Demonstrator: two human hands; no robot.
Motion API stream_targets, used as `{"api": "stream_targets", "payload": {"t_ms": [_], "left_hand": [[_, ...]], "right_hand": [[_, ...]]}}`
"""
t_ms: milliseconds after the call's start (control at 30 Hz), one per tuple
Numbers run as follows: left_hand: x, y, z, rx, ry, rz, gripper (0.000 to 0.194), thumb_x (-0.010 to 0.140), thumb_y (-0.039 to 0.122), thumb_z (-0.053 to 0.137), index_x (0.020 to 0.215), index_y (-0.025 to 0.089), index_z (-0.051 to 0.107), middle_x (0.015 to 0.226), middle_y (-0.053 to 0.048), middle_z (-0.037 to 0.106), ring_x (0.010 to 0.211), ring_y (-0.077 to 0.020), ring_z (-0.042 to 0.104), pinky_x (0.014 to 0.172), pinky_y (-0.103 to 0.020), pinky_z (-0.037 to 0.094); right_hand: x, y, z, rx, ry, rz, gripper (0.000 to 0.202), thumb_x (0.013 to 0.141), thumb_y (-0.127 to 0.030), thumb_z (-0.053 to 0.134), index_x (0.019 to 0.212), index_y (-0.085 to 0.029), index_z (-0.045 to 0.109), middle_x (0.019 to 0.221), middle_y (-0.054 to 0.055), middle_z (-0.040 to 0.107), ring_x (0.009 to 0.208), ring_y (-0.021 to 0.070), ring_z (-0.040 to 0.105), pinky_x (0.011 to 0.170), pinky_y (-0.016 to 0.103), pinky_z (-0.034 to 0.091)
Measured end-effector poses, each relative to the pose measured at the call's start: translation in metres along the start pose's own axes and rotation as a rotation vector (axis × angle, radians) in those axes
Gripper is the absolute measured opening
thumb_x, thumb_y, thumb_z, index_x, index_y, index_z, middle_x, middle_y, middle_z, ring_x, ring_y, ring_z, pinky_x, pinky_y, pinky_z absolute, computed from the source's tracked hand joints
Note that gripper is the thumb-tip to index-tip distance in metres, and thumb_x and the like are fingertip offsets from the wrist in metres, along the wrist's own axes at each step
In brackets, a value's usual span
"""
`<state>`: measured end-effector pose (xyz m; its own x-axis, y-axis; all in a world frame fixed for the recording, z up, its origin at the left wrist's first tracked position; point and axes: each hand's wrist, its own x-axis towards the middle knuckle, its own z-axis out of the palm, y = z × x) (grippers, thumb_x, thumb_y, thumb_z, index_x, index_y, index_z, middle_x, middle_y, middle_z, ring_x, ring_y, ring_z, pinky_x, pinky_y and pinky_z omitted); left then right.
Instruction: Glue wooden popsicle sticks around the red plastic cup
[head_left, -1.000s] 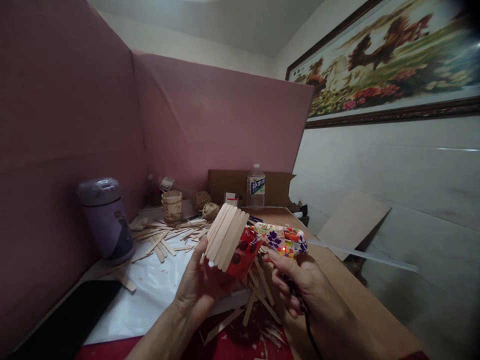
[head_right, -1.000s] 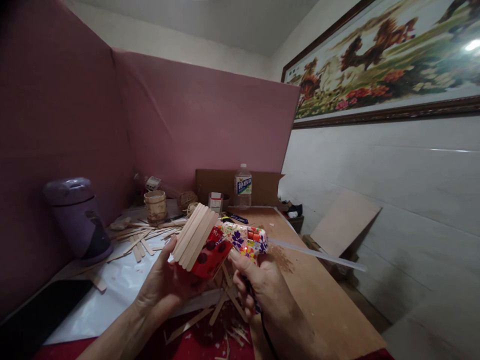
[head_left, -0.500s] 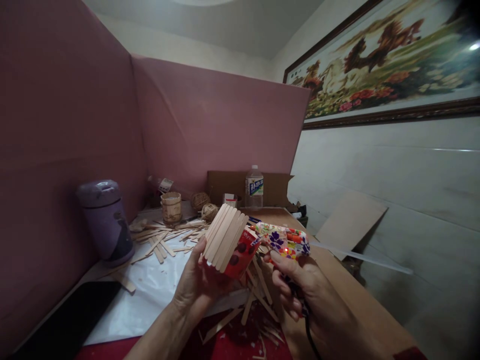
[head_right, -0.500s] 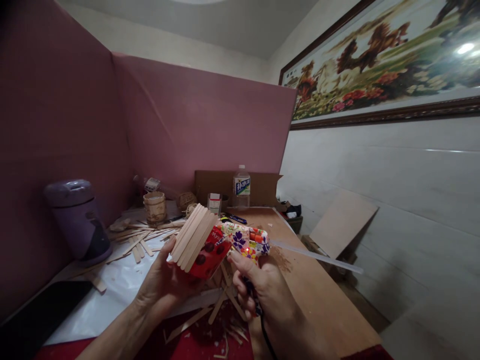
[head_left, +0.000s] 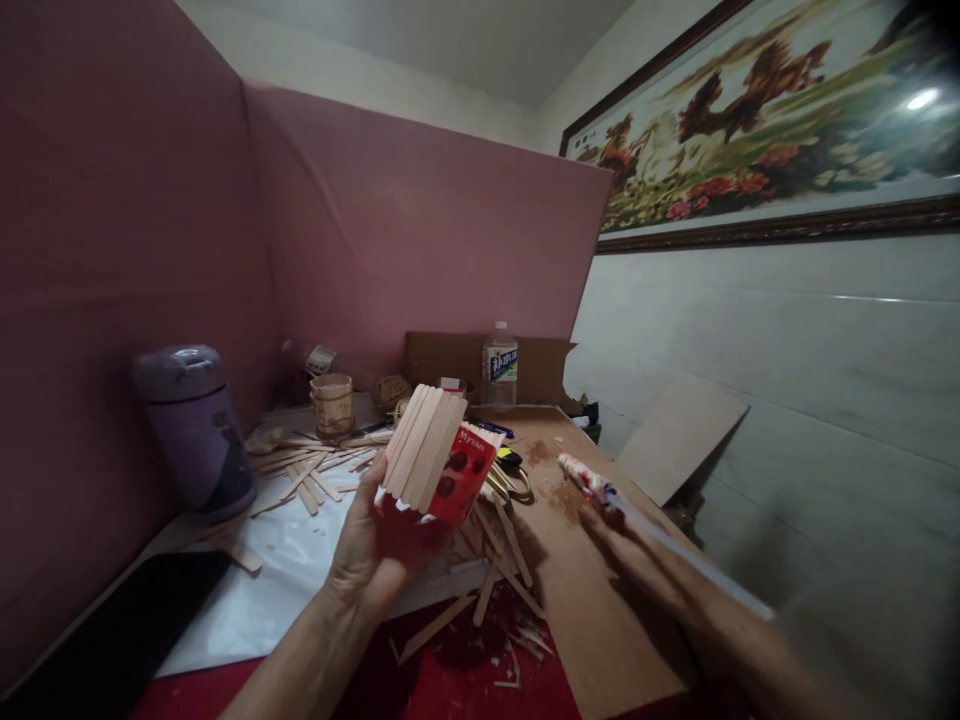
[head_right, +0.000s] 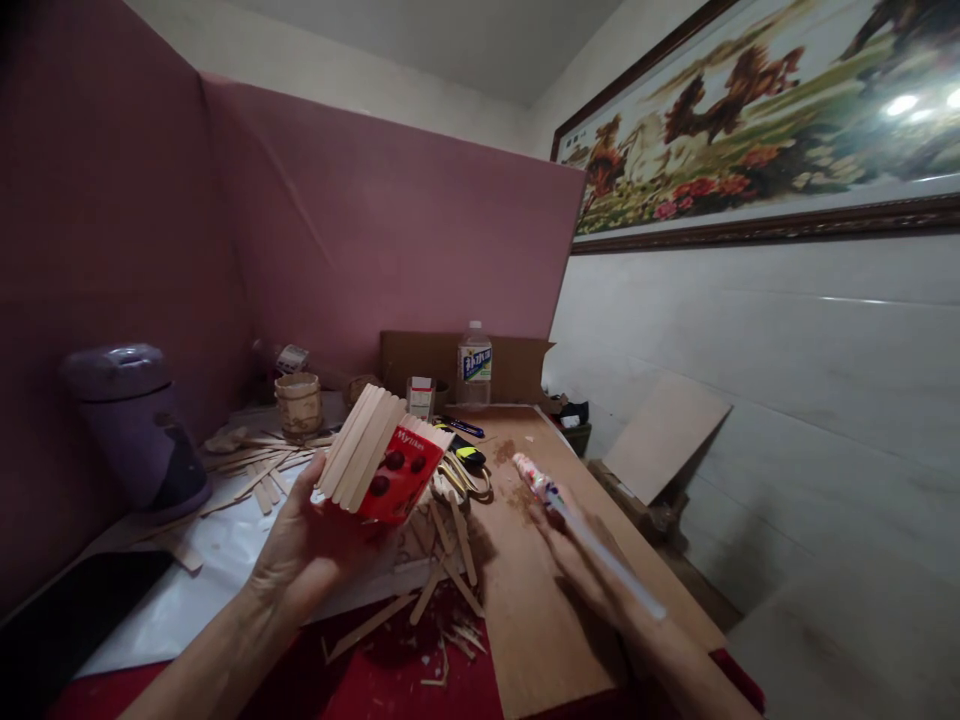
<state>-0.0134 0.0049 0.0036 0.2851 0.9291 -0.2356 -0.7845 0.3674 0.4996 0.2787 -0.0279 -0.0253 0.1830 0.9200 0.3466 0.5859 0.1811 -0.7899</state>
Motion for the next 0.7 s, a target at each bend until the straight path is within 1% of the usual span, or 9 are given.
{"api": "stream_targets", "payload": {"t_ms": [67,133,267,367,433,500,567,600,700], "left_hand": [[0.000,0.003,0.000,-0.007,-0.002,0.051,0.045,0.077,0.045,0.063,0.114,0.020,0.056,0.084,-0.009,0.066,0.068,-0.0246,0.064,0.060,-0.037,0.050],[0.000,0.007,-0.001,0.004,-0.043,0.097,0.043,0.079,0.045,0.060,0.114,0.020,0.057,0.090,-0.011,0.067,0.073,-0.0274,0.065,0.060,-0.040,0.051],[0.000,0.017,-0.003,0.023,-0.100,0.145,0.050,0.079,0.050,0.058,0.118,0.019,0.056,0.108,-0.018,0.064,0.086,-0.0359,0.065,0.063,-0.046,0.052],[-0.002,0.024,-0.005,0.002,-0.107,0.171,0.054,0.077,0.053,0.060,0.119,0.019,0.055,0.115,-0.020,0.061,0.093,-0.0395,0.063,0.064,-0.046,0.052],[-0.002,0.028,-0.006,-0.022,-0.106,0.200,0.056,0.074,0.054,0.062,0.118,0.020,0.056,0.119,-0.019,0.058,0.096,-0.0413,0.061,0.065,-0.046,0.052],[-0.002,0.031,-0.007,-0.041,-0.108,0.230,0.059,0.071,0.055,0.064,0.118,0.021,0.056,0.121,-0.019,0.057,0.099,-0.0422,0.060,0.066,-0.047,0.053],[-0.002,0.033,-0.007,-0.051,-0.116,0.251,0.061,0.069,0.056,0.066,0.118,0.021,0.056,0.121,-0.020,0.057,0.101,-0.0430,0.059,0.066,-0.048,0.053],[-0.002,0.033,-0.007,-0.051,-0.120,0.259,0.061,0.069,0.056,0.066,0.118,0.021,0.056,0.121,-0.020,0.057,0.101,-0.0434,0.059,0.066,-0.049,0.053],[-0.003,0.035,-0.007,-0.058,-0.120,0.253,0.059,0.068,0.055,0.067,0.115,0.020,0.058,0.117,-0.020,0.058,0.100,-0.0434,0.059,0.066,-0.050,0.053]], "right_hand": [[-0.002,0.014,0.001,-0.099,-0.017,-0.020,0.018,0.074,-0.028,0.058,0.089,-0.025,0.067,0.088,0.008,0.069,0.081,0.0279,0.063,0.071,0.037,0.048],[-0.004,0.023,0.003,-0.293,-0.050,-0.047,0.026,0.079,-0.025,0.049,0.098,-0.021,0.066,0.097,0.014,0.068,0.092,0.0314,0.063,0.081,0.043,0.047],[-0.004,0.024,0.007,-0.664,-0.162,-0.154,0.040,0.089,-0.021,0.033,0.116,-0.013,0.061,0.110,0.020,0.064,0.105,0.0316,0.060,0.087,0.043,0.046],[-0.002,0.001,0.008,-0.824,-0.153,-0.222,0.041,0.089,-0.018,0.035,0.121,-0.007,0.058,0.110,0.022,0.064,0.103,0.0332,0.059,0.087,0.045,0.044],[0.002,-0.025,0.013,-0.877,-0.112,-0.291,0.033,0.088,-0.019,0.040,0.106,-0.008,0.065,0.102,0.021,0.065,0.097,0.0341,0.058,0.085,0.046,0.043],[0.009,-0.054,0.024,-0.782,-0.143,-0.341,0.028,0.090,-0.023,0.042,0.097,-0.013,0.068,0.099,0.016,0.067,0.093,0.0288,0.059,0.083,0.039,0.043],[0.023,-0.077,0.044,-0.666,-0.291,-0.293,0.024,0.089,-0.024,0.047,0.087,-0.018,0.070,0.091,0.010,0.071,0.082,0.0222,0.063,0.072,0.031,0.044],[0.030,-0.085,0.056,-0.642,-0.392,-0.272,0.022,0.088,-0.022,0.049,0.087,-0.019,0.070,0.089,0.008,0.072,0.081,0.0207,0.064,0.071,0.029,0.044],[0.054,-0.096,0.099,-0.625,-0.505,-0.266,0.020,0.081,-0.012,0.055,0.089,-0.021,0.072,0.090,0.004,0.073,0.084,0.0180,0.066,0.070,0.025,0.044]]}}
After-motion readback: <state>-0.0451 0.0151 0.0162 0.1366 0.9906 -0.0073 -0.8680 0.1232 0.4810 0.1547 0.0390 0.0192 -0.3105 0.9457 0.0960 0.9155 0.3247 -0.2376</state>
